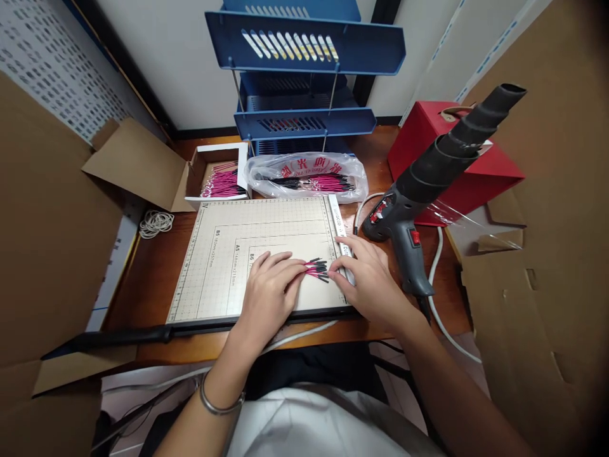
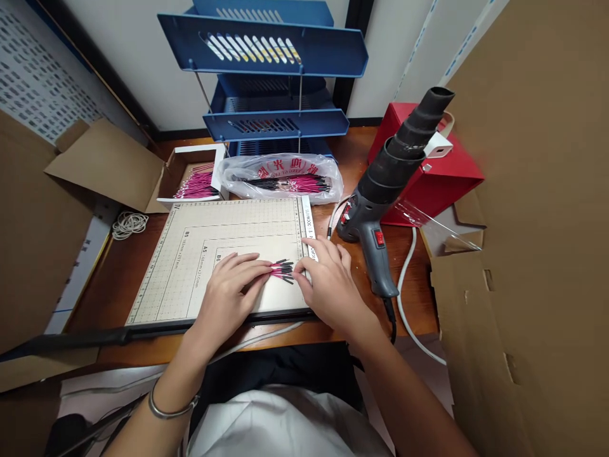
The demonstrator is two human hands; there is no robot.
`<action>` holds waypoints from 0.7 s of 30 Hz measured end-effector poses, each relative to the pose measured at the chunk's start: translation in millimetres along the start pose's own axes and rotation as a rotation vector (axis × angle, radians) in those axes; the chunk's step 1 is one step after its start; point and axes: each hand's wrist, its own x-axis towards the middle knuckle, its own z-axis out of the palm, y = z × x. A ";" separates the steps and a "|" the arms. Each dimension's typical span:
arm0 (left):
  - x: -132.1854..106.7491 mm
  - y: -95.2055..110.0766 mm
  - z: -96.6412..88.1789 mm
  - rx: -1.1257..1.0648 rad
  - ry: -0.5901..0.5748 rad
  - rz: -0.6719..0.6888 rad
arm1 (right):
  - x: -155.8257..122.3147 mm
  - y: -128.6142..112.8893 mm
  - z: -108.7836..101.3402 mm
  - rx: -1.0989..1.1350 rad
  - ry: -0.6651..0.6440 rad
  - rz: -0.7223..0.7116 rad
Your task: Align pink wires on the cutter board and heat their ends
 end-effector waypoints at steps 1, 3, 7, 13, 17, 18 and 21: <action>0.0 0.3 0.2 -0.001 -0.005 -0.003 | 3.1 -0.9 -2.1 -0.001 0.005 -0.018; -0.1 0.8 0.6 -0.001 -0.014 -0.009 | 13.0 -2.6 -6.3 -0.013 -0.003 -0.043; -0.2 1.2 0.9 0.008 -0.005 -0.004 | 41.4 -5.1 -11.8 -0.067 -0.195 -0.101; 1.2 1.8 2.4 0.008 0.011 0.035 | 68.8 -16.4 -22.8 -0.281 -0.495 -0.144; 0.2 3.1 2.6 0.039 0.055 0.064 | 71.1 -28.7 -26.1 -0.426 -0.568 -0.183; -0.3 3.6 2.3 0.051 0.060 0.068 | 70.3 -31.5 -25.4 -0.438 -0.574 -0.184; -1.3 4.9 1.6 0.084 0.045 0.059 | 65.6 -37.9 -22.0 -0.486 -0.582 -0.188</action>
